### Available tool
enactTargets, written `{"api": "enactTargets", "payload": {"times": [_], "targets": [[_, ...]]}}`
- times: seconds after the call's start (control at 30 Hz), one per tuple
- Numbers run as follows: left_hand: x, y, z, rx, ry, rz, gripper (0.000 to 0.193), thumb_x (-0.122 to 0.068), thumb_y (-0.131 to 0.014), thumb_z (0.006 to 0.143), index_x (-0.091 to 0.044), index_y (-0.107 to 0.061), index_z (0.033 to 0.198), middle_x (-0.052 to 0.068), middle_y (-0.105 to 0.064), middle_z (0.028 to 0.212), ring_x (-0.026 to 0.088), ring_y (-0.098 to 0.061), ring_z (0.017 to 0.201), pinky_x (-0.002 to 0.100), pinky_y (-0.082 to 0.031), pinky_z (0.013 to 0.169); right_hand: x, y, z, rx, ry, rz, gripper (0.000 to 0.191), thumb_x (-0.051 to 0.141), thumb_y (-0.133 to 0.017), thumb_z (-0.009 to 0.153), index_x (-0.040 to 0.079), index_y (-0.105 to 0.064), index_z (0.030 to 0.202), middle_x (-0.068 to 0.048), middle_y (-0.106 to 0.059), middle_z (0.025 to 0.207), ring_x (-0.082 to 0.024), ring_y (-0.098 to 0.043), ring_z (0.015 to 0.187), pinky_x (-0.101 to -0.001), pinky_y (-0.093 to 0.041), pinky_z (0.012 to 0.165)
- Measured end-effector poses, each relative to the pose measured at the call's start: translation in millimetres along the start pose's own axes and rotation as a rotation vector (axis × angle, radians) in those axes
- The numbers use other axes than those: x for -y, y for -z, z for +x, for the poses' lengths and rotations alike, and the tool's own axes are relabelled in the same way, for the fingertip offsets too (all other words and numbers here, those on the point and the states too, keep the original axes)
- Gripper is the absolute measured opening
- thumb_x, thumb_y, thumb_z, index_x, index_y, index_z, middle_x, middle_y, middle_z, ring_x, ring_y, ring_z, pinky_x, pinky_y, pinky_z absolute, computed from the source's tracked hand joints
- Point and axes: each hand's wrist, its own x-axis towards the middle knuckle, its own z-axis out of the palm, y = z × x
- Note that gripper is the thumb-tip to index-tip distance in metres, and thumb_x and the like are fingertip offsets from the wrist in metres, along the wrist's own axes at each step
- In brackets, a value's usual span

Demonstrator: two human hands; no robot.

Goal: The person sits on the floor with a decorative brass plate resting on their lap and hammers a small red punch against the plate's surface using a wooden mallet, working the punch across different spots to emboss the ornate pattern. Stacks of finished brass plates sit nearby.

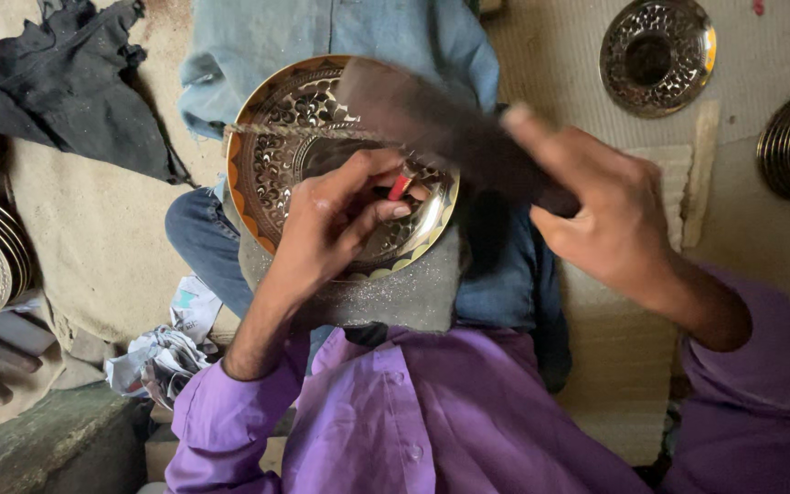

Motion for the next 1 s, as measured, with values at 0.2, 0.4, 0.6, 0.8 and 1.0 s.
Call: {"api": "enactTargets", "payload": {"times": [0.2,0.4,0.6,0.8,1.0], "targets": [[-0.3,1.4,0.1,-0.008,-0.053,0.049,0.037,0.008,-0.066,0.098,0.001,-0.056,0.133,0.01,-0.077,0.114,0.018,-0.077,0.112,0.03,-0.061,0.093,3.5,0.7,5.3,0.161,-0.096,-0.031,0.094,-0.004,-0.079,0.072,0.017,-0.045,0.158,-0.016,-0.066,0.091,-0.033,-0.066,0.078,-0.0443,-0.053,0.069],[-1.0,3.2,-1.2,-0.029,-0.083,0.107,0.038,0.007,-0.069,0.096,0.002,-0.057,0.132,0.012,-0.077,0.114,0.02,-0.077,0.111,0.031,-0.06,0.093,-1.3,-8.0,-0.9,0.128,-0.027,-0.131,0.099,-0.003,-0.081,0.072,0.02,-0.042,0.16,-0.013,-0.063,0.091,-0.031,-0.065,0.079,-0.0448,-0.053,0.07],[-3.4,4.2,-1.1,-0.03,-0.089,0.129,0.039,0.005,-0.07,0.095,0.002,-0.058,0.132,0.013,-0.077,0.115,0.022,-0.077,0.111,0.03,-0.061,0.092,-3.6,-12.0,0.6,0.153,-0.055,-0.155,0.099,-0.004,-0.079,0.07,0.021,-0.043,0.158,-0.011,-0.062,0.086,-0.027,-0.064,0.073,-0.0411,-0.052,0.064],[-2.1,6.6,-1.4,-0.03,-0.095,0.185,0.037,0.0,-0.074,0.095,0.001,-0.06,0.129,0.013,-0.076,0.112,0.024,-0.077,0.105,0.032,-0.06,0.087,-0.9,-8.7,7.5,0.093,0.075,-0.171,0.096,-0.008,-0.075,0.072,0.021,-0.045,0.159,-0.009,-0.064,0.093,-0.027,-0.065,0.082,-0.0404,-0.053,0.071],[-0.4,9.6,-3.0,-0.033,-0.088,0.237,0.032,-0.005,-0.075,0.095,0.0,-0.062,0.124,0.013,-0.076,0.109,0.026,-0.077,0.1,0.033,-0.059,0.083,1.0,-6.5,9.7,0.156,0.055,-0.152,0.096,-0.007,-0.073,0.07,0.02,-0.046,0.157,-0.011,-0.063,0.091,-0.028,-0.066,0.081,-0.0404,-0.053,0.069]]}}
